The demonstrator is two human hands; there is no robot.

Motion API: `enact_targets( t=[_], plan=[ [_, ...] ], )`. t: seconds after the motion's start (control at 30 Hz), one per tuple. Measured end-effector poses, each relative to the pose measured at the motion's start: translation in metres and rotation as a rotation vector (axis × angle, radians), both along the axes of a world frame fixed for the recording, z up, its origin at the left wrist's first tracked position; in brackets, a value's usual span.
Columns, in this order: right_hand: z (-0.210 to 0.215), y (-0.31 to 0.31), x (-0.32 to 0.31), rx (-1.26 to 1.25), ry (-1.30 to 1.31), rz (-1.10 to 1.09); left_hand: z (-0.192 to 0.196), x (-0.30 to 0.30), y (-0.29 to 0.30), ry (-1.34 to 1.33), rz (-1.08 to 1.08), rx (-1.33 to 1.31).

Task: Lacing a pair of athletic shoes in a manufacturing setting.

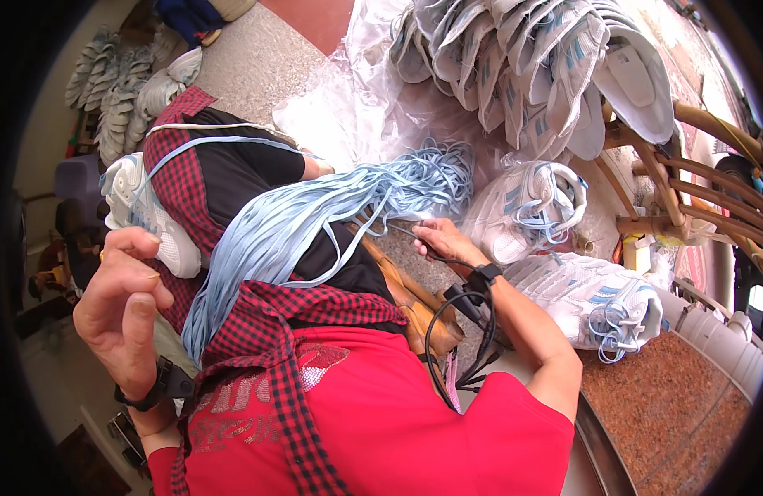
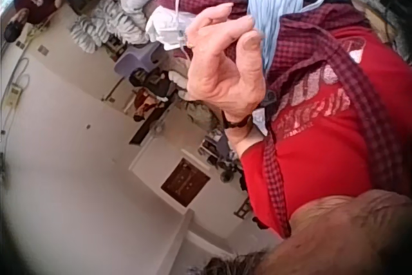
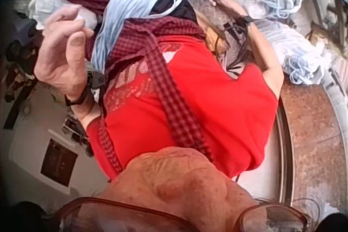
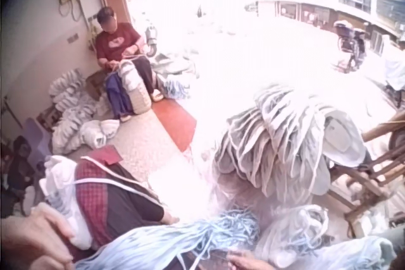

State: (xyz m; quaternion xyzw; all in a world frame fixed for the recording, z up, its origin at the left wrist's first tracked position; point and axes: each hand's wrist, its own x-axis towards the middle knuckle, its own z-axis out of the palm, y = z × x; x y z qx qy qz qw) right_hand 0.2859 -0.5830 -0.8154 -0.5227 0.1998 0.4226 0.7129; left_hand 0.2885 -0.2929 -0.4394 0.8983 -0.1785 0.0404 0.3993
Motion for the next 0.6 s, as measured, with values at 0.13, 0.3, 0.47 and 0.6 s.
enact_targets(
  t=[0.13, 0.3, 0.47, 0.6],
  plan=[
    [0.11, -0.028, 0.018, 0.237, -0.126, 0.365, -0.013, 0.024, -0.01, 0.023, -0.162, 0.05],
    [0.226, -0.027, 0.008, 0.468, -0.122, 0.345, -0.026, 0.036, -0.028, 0.079, -0.262, 0.149],
    [0.278, -0.008, -0.019, 0.28, -0.815, 0.382, -0.042, 0.047, -0.023, 0.447, -0.221, 0.158],
    [0.282, 0.006, -0.007, 0.223, -0.704, 0.443, -0.066, 0.048, -0.014, 0.787, -0.091, -0.112]
  ],
)
